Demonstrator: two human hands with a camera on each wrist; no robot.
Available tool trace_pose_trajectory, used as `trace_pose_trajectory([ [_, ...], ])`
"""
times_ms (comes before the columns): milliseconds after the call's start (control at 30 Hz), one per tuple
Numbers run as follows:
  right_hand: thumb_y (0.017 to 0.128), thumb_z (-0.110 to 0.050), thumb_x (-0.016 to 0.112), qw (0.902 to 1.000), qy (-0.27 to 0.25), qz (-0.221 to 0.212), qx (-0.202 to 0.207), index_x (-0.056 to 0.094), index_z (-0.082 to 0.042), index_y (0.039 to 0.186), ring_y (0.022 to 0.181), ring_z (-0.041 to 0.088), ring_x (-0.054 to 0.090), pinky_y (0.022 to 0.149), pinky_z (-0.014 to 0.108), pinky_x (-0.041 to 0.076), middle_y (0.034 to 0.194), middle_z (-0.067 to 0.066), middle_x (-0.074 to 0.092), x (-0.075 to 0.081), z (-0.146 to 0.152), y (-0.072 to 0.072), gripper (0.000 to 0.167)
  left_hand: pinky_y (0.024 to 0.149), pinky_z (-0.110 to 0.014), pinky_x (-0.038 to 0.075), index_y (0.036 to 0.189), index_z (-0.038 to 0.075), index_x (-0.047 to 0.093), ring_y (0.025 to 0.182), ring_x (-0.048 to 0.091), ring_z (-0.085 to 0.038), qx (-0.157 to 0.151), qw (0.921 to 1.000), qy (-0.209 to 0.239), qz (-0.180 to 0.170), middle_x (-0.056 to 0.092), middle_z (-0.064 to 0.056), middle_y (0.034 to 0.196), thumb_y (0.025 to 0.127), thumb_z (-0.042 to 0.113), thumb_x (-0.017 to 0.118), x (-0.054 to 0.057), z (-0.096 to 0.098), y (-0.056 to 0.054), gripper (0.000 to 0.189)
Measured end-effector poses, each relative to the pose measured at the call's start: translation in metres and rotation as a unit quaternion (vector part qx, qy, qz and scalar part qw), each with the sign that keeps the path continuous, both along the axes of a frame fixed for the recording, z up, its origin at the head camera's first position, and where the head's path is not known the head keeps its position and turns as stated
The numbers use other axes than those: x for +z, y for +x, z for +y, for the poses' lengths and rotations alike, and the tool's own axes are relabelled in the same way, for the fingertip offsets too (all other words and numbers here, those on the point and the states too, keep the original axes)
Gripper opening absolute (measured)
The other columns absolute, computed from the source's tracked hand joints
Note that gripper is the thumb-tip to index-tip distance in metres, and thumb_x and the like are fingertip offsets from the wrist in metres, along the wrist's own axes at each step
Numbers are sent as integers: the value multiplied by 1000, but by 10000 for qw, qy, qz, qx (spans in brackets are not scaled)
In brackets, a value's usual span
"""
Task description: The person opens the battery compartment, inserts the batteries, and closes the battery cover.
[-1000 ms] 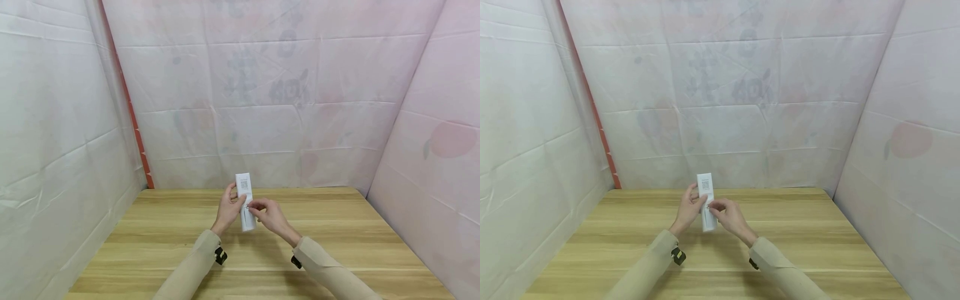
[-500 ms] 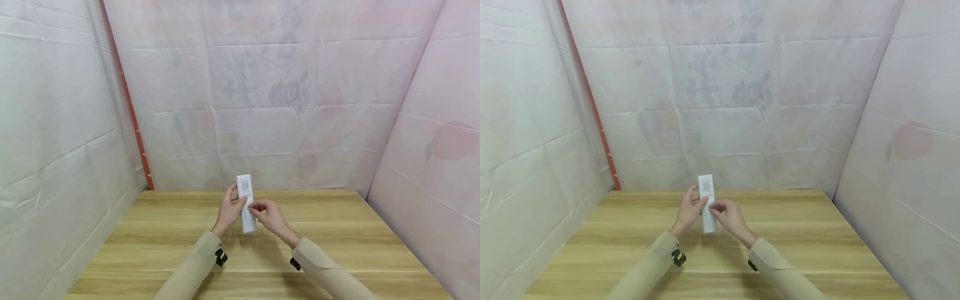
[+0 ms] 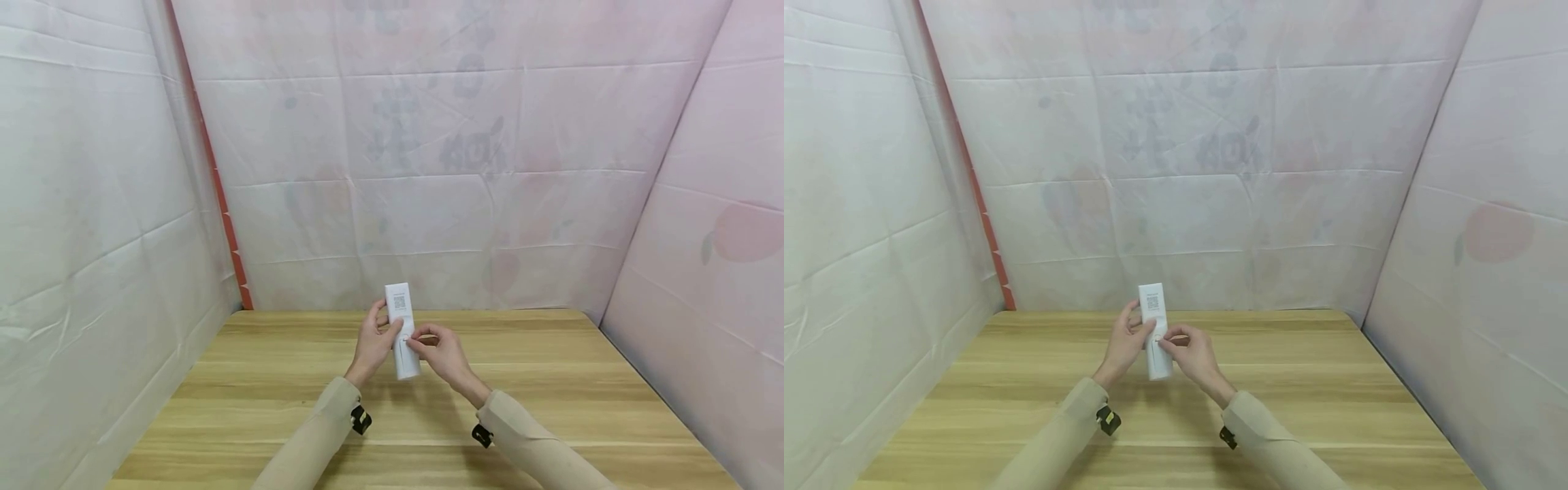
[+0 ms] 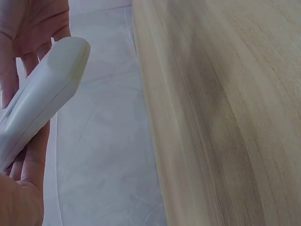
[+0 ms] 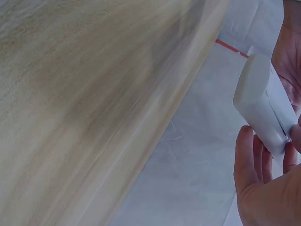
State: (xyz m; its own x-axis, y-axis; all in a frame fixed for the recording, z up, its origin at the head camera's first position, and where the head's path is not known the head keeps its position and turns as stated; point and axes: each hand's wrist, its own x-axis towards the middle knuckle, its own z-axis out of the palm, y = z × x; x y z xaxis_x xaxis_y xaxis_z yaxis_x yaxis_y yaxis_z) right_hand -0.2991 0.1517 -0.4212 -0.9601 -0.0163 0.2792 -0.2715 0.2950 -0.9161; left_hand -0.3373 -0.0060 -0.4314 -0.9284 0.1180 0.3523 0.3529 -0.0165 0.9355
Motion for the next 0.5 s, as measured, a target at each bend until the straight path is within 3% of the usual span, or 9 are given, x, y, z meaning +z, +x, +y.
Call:
trace_pose_trajectory([
  [200, 86, -3, 72, 9998, -83, -169, -24, 68, 3, 94, 92, 27, 69, 73, 43, 61, 106, 18, 68, 0, 0, 0, 10, 62, -32, 60, 146, 13, 40, 85, 72, -25, -25, 10000, -37, 53, 68, -24, 115, 97, 16, 62, -2, 0, -1, 54],
  [500, 85, -6, 75, 9993, -132, -332, 51, 69, -2, 88, 88, 22, 69, 68, 36, 62, 101, 13, 69, 0, 3, 1, 7, 60, -30, 58, 145, 11, 41, 83, 72, -25, -68, 9999, -63, 107, 67, -26, 114, 96, 16, 62, -3, 2, -1, 53],
])
